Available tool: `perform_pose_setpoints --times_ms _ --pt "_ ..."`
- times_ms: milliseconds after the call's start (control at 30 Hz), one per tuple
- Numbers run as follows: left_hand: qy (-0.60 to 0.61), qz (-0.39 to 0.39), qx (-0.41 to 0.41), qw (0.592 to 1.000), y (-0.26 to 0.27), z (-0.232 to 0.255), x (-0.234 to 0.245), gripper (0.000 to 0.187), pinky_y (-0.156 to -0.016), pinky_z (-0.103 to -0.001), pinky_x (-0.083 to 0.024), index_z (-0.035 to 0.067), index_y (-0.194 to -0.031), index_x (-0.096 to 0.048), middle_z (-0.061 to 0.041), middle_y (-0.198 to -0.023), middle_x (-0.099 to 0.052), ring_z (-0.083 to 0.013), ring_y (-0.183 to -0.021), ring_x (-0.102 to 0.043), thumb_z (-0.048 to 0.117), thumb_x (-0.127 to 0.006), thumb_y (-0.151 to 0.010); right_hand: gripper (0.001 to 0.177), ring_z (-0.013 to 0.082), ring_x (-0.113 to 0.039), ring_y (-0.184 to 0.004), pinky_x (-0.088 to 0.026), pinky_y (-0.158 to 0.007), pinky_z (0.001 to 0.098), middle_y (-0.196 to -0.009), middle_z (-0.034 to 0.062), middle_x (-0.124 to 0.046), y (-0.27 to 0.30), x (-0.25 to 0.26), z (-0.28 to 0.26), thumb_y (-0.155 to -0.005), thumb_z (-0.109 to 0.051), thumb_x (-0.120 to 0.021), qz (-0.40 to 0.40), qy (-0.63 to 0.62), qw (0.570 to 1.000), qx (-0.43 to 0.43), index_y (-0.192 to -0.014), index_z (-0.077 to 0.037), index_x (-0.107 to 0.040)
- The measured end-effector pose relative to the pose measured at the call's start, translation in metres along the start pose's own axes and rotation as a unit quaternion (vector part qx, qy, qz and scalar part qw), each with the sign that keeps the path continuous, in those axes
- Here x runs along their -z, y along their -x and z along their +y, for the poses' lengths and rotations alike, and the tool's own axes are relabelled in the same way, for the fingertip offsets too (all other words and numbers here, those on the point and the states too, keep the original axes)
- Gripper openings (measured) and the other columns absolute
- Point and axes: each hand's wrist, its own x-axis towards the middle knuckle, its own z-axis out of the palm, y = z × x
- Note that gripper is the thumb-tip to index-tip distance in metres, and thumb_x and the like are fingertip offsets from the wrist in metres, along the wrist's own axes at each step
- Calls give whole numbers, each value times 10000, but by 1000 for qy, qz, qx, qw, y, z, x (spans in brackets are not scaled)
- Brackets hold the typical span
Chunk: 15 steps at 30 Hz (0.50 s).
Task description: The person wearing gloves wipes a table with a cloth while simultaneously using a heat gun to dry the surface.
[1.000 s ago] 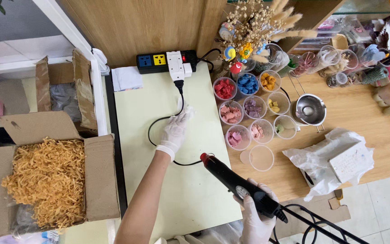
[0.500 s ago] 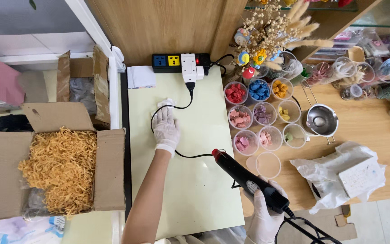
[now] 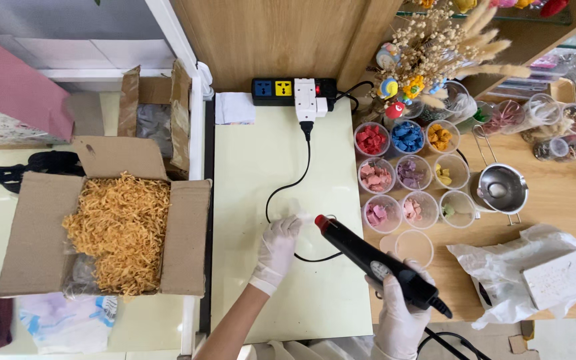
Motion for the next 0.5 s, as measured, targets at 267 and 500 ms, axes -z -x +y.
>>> perform_pose_setpoints --times_ms 267,500 --pt "183 194 198 943 38 28 108 163 -862 -403 -520 105 -1058 -643 -51 -1063 -690 -239 -999 -636 133 -615 -900 405 362 -662 -1271 -602 -993 526 -1345 218 -625 -60 -70 -124 -972 22 -665 -205 -58 974 76 -1354 -27 -540" --pt "754 -247 379 477 6 24 89 434 -874 -202 -484 163 -1297 -665 27 -1284 -749 -61 -1110 -698 437 -450 -1038 358 301 -636 -1205 -522 -1086 405 -1222 185 -637 -106 -106 -192 -923 -7 -754 -372 43 906 197 -1215 -70 -557"
